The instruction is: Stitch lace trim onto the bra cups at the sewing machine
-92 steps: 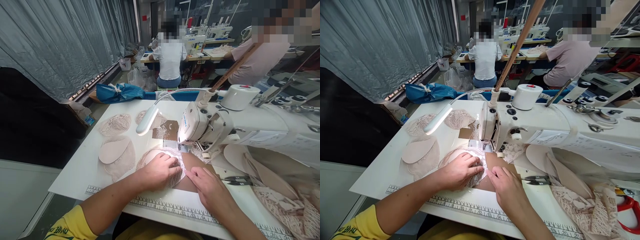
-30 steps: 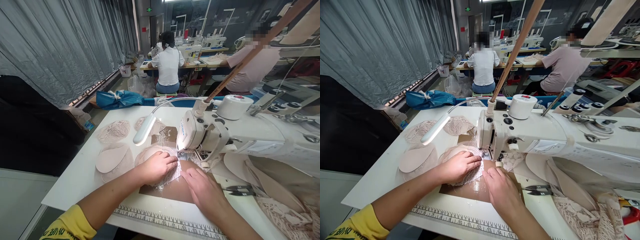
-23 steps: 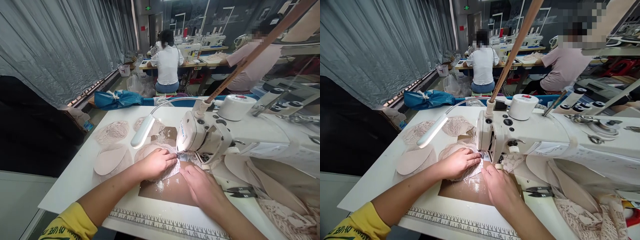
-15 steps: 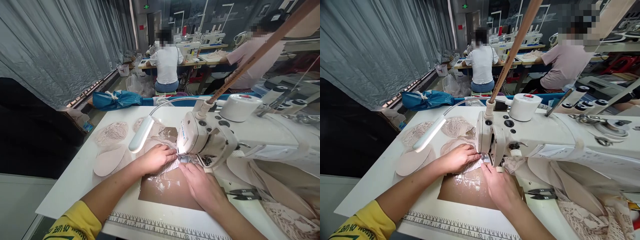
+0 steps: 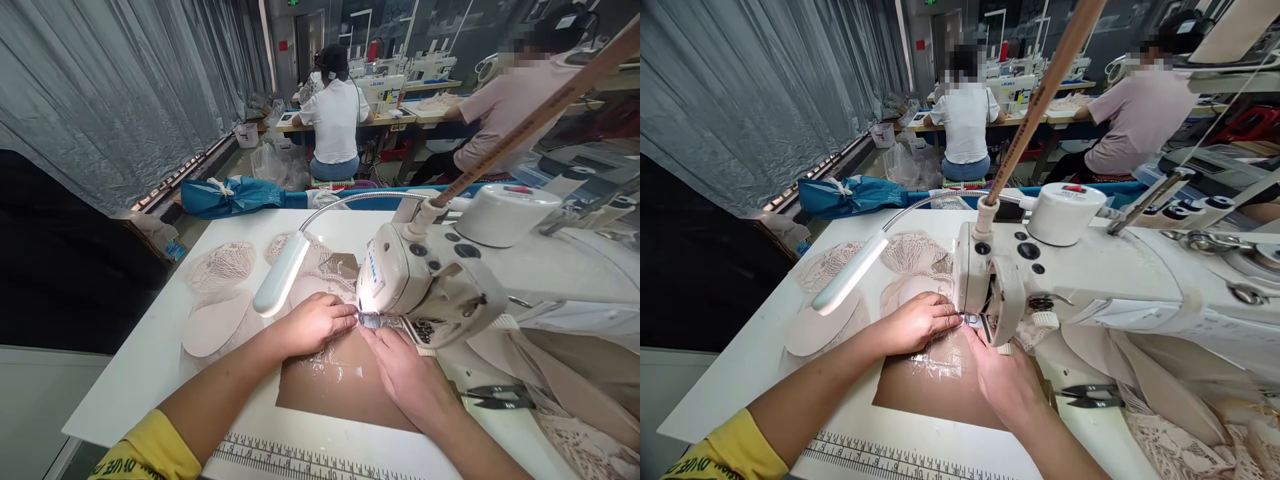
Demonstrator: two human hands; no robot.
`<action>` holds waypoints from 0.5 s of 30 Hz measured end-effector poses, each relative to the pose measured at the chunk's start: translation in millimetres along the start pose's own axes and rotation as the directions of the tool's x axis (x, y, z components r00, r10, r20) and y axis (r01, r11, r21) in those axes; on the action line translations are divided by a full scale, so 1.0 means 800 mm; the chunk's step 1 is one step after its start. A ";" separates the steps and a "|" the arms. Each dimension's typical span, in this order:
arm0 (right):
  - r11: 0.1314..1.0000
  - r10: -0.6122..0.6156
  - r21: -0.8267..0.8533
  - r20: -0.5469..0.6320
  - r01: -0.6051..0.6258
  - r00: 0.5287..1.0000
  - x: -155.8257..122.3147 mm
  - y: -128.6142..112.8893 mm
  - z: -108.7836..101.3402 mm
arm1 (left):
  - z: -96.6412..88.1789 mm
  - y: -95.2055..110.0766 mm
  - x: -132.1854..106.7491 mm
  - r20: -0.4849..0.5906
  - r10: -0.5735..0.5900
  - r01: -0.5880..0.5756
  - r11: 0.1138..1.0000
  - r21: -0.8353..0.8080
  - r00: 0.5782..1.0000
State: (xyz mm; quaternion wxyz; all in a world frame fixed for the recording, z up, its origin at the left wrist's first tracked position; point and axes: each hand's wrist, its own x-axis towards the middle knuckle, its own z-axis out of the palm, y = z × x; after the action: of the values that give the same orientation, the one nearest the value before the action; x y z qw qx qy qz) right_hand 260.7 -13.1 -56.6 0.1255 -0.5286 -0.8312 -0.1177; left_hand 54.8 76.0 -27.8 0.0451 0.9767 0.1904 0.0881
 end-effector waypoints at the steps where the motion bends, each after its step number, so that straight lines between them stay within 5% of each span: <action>1: 0.999 0.016 0.031 0.005 -0.017 1.000 -0.002 0.001 0.002 | 0.000 -0.002 0.001 0.006 -0.007 0.007 1.000 -0.003 1.000; 15: 0.968 0.111 0.224 0.015 -0.112 0.994 -0.004 0.006 0.003 | -0.004 -0.001 0.002 0.004 -0.104 0.104 0.994 0.038 0.995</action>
State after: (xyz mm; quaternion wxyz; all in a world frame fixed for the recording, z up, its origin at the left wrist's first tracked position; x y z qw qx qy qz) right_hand 266.4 -12.8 -59.7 0.1896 -0.5572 -0.8083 -0.0152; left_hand 55.4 77.4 -24.2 0.0317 0.9664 0.2424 0.0793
